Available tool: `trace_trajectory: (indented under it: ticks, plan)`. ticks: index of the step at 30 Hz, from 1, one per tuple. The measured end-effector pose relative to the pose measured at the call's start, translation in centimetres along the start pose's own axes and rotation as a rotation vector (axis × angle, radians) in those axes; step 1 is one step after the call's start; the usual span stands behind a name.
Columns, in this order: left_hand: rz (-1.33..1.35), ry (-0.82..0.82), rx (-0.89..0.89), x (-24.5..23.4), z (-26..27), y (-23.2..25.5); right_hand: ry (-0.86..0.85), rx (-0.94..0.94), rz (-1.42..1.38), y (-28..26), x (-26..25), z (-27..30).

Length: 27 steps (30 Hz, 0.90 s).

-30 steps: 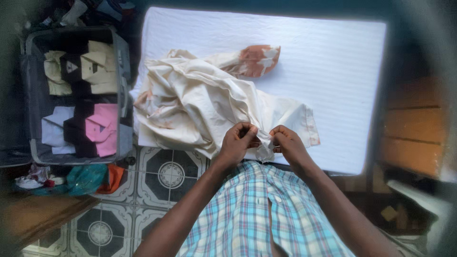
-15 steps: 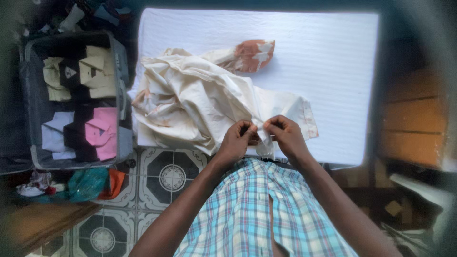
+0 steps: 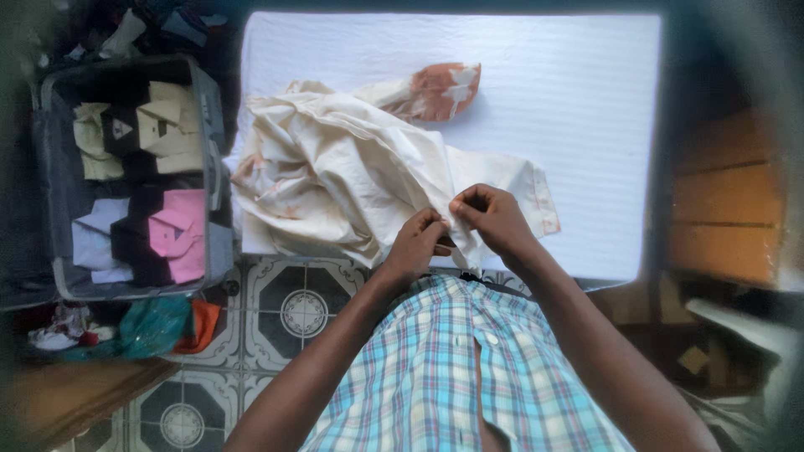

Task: The person opens a suitcase and rearranges several folded shirts inside, then takes a white shirt from a basket and begins folding it on a table.

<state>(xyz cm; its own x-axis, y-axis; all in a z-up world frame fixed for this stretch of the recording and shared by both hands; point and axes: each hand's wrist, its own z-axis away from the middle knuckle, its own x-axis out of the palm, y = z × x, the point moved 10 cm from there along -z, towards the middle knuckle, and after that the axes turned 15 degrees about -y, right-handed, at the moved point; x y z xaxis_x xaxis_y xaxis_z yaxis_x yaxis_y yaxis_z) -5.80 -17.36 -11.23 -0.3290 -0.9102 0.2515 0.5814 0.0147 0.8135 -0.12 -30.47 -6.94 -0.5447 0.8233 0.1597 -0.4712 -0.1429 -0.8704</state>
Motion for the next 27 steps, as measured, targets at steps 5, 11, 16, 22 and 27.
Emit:
trace_trajectory:
  ticks: [5,11,16,22,27]
  plan:
    - [-0.104,0.253,-0.012,-1.8,2.0,4.1,0.023,0.042,-0.039,0.2,0.2,0.2]
    - [-0.197,0.317,-0.056,-3.2,2.7,7.4,-0.06,-0.06,-0.02,-0.8,1.9,0.1]
    - [0.135,0.239,0.085,-3.1,1.8,6.1,-0.042,-0.059,-0.341,1.2,0.7,-0.3]
    - [0.157,0.191,0.129,-2.8,1.4,5.5,-0.037,0.003,-0.252,1.7,0.6,-0.6]
    - [0.062,0.19,0.143,-3.0,1.2,4.9,0.132,-0.106,0.243,-3.0,0.1,-0.1]
